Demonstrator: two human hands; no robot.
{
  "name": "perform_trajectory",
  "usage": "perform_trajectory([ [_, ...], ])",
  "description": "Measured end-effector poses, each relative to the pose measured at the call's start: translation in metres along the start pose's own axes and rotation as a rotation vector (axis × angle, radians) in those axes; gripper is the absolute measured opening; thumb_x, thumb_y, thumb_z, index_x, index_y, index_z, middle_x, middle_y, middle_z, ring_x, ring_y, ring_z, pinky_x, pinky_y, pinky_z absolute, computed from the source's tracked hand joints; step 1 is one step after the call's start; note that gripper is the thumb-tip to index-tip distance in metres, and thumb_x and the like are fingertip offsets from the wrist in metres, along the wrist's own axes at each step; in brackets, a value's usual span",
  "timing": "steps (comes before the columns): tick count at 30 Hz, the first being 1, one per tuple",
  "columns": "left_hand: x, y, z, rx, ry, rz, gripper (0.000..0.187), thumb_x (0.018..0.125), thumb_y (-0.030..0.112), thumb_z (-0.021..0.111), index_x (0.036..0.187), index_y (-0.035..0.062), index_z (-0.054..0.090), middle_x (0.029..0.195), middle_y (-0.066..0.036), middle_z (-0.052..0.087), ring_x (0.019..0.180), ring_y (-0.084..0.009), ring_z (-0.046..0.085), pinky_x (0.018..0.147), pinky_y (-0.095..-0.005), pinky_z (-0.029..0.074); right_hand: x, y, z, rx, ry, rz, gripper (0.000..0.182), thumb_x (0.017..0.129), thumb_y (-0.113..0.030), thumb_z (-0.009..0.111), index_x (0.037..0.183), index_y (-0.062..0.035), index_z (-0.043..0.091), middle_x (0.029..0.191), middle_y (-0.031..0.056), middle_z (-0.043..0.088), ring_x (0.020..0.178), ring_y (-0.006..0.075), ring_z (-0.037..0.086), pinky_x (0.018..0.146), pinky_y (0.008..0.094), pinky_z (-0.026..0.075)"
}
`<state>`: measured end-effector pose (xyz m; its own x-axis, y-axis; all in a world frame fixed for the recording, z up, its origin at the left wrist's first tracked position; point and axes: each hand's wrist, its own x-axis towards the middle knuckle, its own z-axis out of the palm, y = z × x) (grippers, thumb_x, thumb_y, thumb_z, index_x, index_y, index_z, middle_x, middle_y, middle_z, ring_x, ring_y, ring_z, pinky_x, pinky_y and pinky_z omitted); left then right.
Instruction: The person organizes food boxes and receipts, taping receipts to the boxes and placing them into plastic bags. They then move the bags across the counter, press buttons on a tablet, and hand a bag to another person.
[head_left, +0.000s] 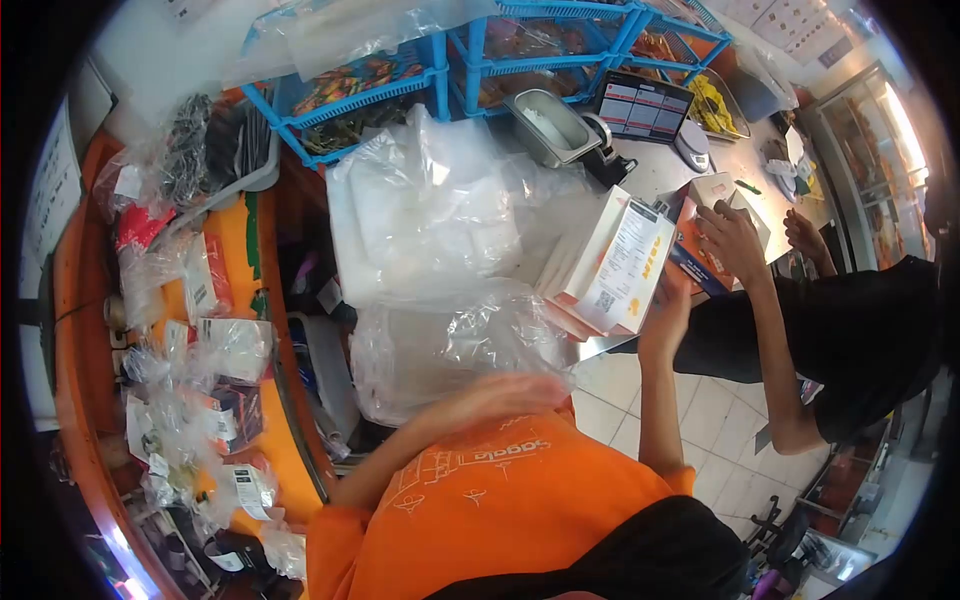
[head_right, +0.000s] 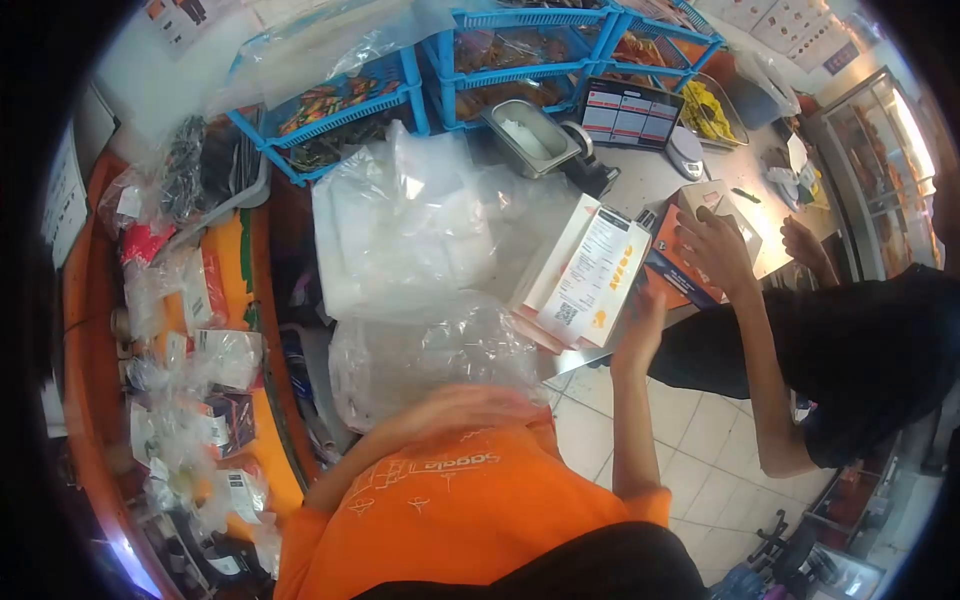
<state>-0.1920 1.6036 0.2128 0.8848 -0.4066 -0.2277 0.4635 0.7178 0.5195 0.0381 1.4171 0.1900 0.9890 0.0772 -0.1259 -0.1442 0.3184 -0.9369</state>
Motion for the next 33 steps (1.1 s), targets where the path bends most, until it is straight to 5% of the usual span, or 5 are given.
perform_trajectory([
  [3,0.075,-0.028,0.002,-0.503,-0.025,-0.332,0.037,0.092,0.017,0.056,0.124,0.0033,0.044,0.125,-0.011,0.049,0.113,-0.0213,0.048,0.101,-0.0414,0.035,0.071,0.015,0.009,0.132,-0.329,0.170,0.062,0.097,-0.053,0.027,0.124,-0.0010,0.045,0.124,0.0102,0.051,0.113,0.0205,0.049,0.101,0.0348,0.034],
  [12,0.120,-0.029,-0.010,-0.285,0.700,0.249,0.056,0.090,0.048,0.055,0.135,0.0248,0.031,0.127,0.002,0.043,0.119,-0.0156,0.039,0.099,-0.0457,0.032,0.108,-0.001,-0.037,-0.013,-0.613,0.552,0.082,0.089,-0.070,0.022,0.135,-0.0056,0.041,0.127,0.0110,0.054,0.117,0.0248,0.053,0.102,0.0377,0.039],
  [16,0.116,-0.020,-0.023,-0.324,0.521,0.227,0.068,0.087,0.056,0.050,0.139,0.0168,0.030,0.137,-0.002,0.039,0.128,-0.0184,0.035,0.105,-0.0471,0.028,0.106,0.004,-0.026,0.089,-0.661,0.922,0.089,0.082,-0.077,0.027,0.144,-0.0138,0.030,0.142,0.0105,0.039,0.128,0.0250,0.041,0.106,0.0383,0.032],
  [28,0.057,0.101,0.070,-0.070,0.031,0.217,0.082,0.084,0.064,0.045,0.144,0.0114,0.024,0.144,-0.007,0.033,0.133,-0.0199,0.032,0.107,-0.0414,0.032,0.037,-0.126,-0.032,-0.241,-0.723,0.491,0.086,0.085,-0.074,0.024,0.148,-0.0153,0.017,0.148,0.0118,0.028,0.133,0.0274,0.033,0.103,0.0438,0.035],
  [33,-0.081,0.091,0.079,0.089,0.357,0.241,0.085,0.083,0.065,0.046,0.144,0.0095,0.023,0.143,-0.008,0.038,0.130,-0.0209,0.038,0.105,-0.0418,0.034,-0.064,-0.062,0.040,-0.178,-0.927,0.937,0.085,0.086,-0.073,0.022,0.147,-0.0147,0.019,0.147,0.0121,0.029,0.133,0.0268,0.032,0.104,0.0428,0.034],
])
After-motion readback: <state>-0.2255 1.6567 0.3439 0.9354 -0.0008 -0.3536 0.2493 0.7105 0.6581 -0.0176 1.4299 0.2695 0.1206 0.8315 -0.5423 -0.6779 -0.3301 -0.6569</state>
